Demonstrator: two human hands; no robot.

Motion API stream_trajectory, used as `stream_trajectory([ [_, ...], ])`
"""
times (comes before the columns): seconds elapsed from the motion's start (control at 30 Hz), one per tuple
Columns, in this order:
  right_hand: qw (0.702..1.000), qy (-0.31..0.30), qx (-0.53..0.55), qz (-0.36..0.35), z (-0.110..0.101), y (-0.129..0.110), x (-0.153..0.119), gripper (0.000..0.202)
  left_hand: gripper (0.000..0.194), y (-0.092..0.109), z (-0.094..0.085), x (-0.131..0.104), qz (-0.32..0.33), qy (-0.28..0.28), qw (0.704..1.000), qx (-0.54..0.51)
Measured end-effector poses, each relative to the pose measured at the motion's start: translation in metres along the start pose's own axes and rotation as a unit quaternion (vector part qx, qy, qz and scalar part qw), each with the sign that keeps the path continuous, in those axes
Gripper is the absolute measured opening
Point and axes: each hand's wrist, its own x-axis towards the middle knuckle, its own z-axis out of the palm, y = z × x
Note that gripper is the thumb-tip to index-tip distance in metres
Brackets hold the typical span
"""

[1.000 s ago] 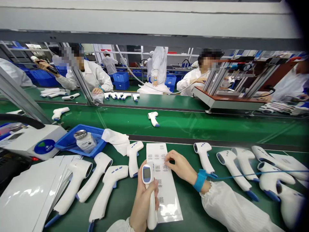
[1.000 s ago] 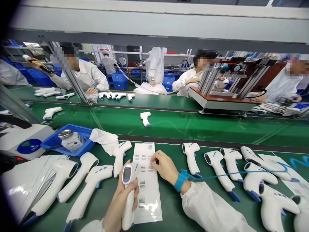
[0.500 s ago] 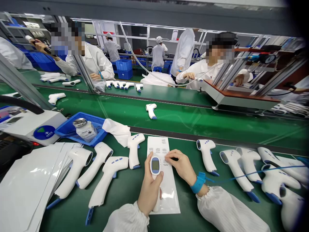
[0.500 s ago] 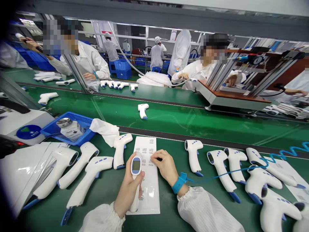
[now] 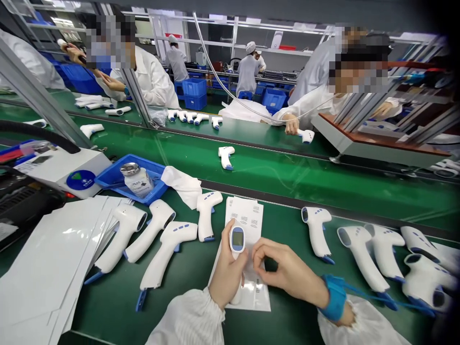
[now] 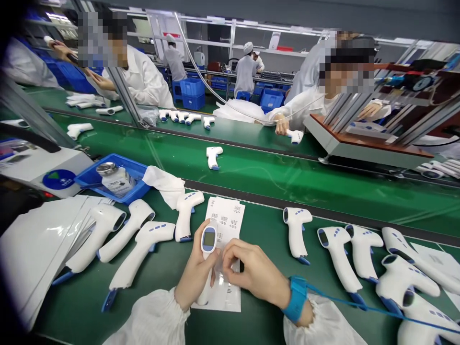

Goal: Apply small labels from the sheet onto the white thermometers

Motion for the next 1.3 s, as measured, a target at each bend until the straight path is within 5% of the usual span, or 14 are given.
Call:
stream_trajectory([
  [0.1,0.993,-0.037,0.102,0.045,-0.005,-0.021,0.004,0.014,0.067,-0.001,0.000,0.000,0.042,0.018,0.999,0.017],
  [0.33,0.994,0.108,0.022,0.011,-0.008,-0.029,0.041,0.014,0.076,0.004,0.002,-0.003,-0.036,-0.038,0.999,0.008],
  [0.67,0.995,0.083,0.040,0.026,-0.016,-0.033,0.048,0.016,0.068,-0.002,-0.001,-0.003,0.044,-0.030,0.996,0.076],
  [1.3,0.998,0.058,0.027,0.021,-0.023,-0.033,0.054,0.015,0.070,0.000,0.000,-0.004,0.035,-0.022,0.995,0.088],
])
